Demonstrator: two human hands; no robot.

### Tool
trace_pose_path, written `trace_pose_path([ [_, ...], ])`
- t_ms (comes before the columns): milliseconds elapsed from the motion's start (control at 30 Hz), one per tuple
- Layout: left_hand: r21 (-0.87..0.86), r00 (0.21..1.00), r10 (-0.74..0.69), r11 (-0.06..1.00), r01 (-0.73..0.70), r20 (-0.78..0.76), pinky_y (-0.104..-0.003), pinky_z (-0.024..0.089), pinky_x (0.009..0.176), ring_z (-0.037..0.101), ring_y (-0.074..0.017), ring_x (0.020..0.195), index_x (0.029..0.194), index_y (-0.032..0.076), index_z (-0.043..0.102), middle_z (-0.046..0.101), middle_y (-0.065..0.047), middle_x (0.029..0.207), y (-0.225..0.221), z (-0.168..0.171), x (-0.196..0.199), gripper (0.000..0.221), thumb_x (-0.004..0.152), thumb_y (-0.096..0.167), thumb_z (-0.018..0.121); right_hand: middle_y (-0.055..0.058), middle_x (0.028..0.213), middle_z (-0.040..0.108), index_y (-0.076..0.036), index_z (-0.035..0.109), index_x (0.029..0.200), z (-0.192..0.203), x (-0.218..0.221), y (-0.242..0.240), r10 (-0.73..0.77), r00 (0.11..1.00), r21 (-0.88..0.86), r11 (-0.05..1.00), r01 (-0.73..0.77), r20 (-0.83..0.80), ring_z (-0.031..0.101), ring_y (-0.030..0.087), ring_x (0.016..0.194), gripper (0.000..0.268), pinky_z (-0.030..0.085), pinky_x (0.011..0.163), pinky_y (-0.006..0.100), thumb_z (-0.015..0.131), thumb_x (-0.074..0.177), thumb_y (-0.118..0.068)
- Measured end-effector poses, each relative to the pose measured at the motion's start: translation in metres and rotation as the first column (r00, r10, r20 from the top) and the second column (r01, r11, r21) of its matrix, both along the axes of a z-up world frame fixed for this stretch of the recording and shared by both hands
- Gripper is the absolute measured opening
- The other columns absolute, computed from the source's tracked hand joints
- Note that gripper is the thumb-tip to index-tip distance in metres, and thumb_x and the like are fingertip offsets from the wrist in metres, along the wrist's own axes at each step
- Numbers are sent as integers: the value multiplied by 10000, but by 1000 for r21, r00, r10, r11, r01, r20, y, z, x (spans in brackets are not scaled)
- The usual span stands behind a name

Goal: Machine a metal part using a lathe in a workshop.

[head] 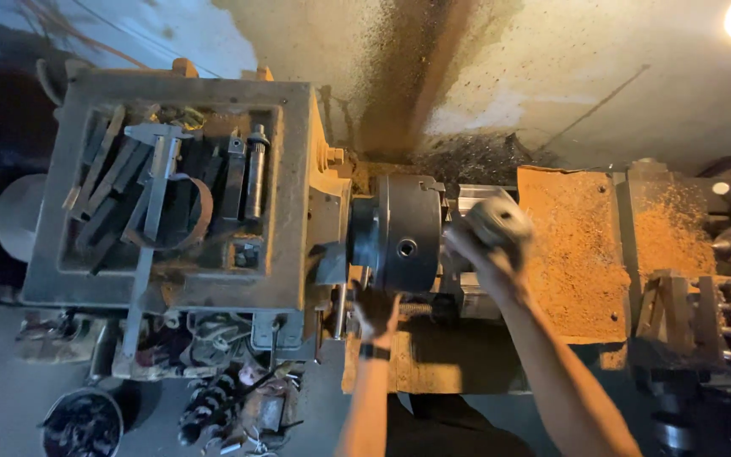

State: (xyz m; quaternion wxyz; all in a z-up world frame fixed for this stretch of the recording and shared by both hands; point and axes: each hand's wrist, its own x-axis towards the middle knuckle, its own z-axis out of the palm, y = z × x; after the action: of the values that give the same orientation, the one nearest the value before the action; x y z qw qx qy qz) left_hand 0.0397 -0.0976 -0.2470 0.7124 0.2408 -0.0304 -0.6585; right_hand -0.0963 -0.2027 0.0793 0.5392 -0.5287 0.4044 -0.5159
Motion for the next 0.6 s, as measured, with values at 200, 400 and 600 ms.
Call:
trace_pose_path([
  [200,396,902,240,914,-86,-358,-607,431,1104,529,-361,1330,1376,195,586,625,-75,1390,-34,-6,-9,629,912,614,512,14,784,659,-65,634,889,6,66,-45,34,975,-72,996,-51,-222,674,92,687,175,556,595,269,794,819,-68],
  [400,354,884,272,926,-133,-379,-621,460,1097,569,-373,1312,1383,164,589,611,-104,1408,-45,-28,-19,683,880,624,577,34,854,675,-76,649,939,42,71,-53,97,919,-327,916,-234,-383,652,102,723,180,555,644,270,798,839,-59],
  [600,420,826,273,906,-49,-493,-630,440,1075,536,-393,1320,1450,167,553,565,-126,1479,-44,-35,-19,847,842,756,508,42,799,691,-133,607,988,104,68,-55,248,969,-364,902,-232,-3,677,104,630,158,565,579,294,734,926,-62],
])
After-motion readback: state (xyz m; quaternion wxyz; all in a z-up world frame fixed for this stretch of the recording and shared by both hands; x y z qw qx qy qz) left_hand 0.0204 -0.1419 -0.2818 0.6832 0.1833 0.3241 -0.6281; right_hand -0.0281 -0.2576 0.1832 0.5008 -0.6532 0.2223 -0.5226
